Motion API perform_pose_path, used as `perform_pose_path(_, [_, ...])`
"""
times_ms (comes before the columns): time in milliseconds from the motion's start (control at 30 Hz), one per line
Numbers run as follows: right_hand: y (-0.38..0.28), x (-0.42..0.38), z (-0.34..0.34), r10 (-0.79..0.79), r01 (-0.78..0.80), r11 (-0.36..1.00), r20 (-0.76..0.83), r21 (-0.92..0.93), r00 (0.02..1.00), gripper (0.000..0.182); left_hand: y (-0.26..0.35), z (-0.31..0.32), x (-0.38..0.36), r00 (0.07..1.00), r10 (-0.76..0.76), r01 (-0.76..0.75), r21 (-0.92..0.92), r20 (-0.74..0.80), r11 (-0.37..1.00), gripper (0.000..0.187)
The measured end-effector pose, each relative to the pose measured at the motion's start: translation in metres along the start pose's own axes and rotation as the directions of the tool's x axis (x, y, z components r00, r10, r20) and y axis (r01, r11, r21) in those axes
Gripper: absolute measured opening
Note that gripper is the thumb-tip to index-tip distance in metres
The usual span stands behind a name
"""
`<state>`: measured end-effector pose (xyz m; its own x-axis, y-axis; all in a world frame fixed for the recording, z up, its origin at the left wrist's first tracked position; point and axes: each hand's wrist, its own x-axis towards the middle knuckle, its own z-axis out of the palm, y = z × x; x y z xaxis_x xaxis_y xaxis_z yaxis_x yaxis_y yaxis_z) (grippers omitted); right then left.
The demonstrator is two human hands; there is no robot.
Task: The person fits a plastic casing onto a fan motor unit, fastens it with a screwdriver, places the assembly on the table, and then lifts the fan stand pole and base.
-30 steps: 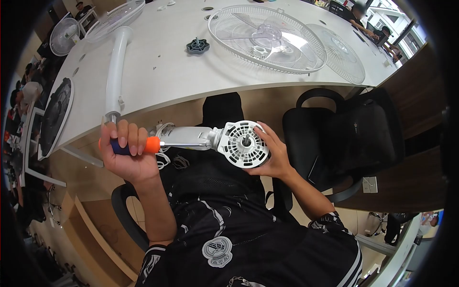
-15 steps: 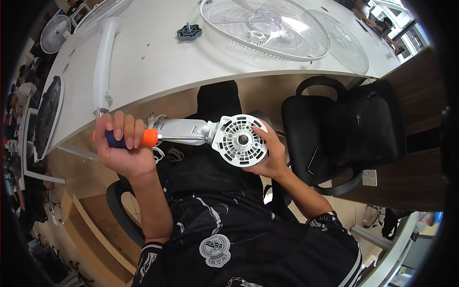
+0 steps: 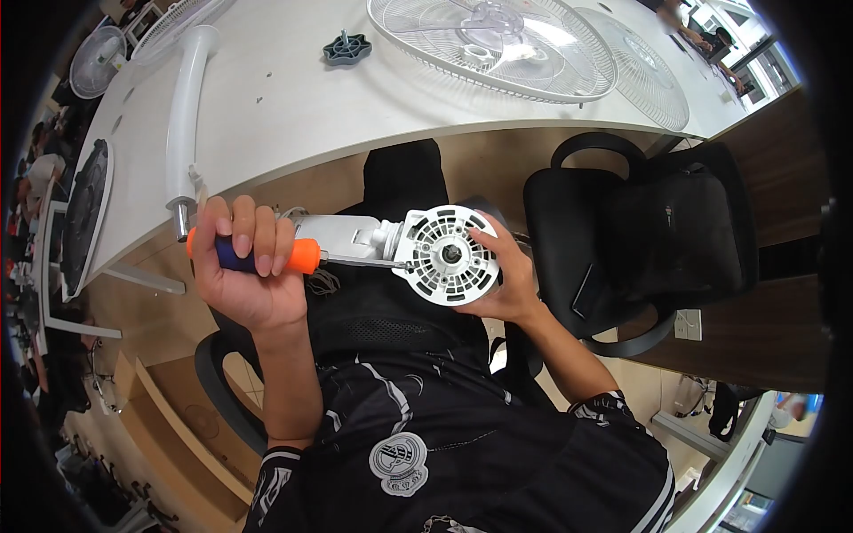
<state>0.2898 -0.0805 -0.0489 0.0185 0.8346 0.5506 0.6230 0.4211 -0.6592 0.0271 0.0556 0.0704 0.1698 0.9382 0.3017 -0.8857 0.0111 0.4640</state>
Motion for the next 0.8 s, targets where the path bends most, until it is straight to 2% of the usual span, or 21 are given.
perform_pose_path(233, [0.004, 0.001, -0.002, -0.024, 0.024, 0.999, 0.022, 0.035, 0.999, 0.099, -0.005, 0.005, -0.002, 1.0, -0.025, 0.025, -0.003, 0.004, 1.0, 0.028])
perform_pose_path(400, [0.002, -0.002, 0.001, -0.037, 0.036, 0.998, -0.008, -0.05, 0.999, 0.099, -0.008, 0.005, -0.005, 0.999, -0.026, 0.026, 0.0, 0.033, 1.0, 0.028])
perform_pose_path(633, [0.001, -0.001, 0.005, -0.046, 0.044, 0.998, -0.048, -0.043, 0.998, 0.098, -0.022, 0.013, -0.019, 0.999, -0.031, 0.03, 0.074, 0.016, 0.997, 0.026])
perform_pose_path(800, [0.001, -0.004, 0.005, -0.02, 0.019, 0.999, -0.038, -0.026, 0.999, 0.1, -0.03, 0.015, -0.023, 0.997, -0.04, 0.032, 0.114, 0.067, 0.993, 0.026])
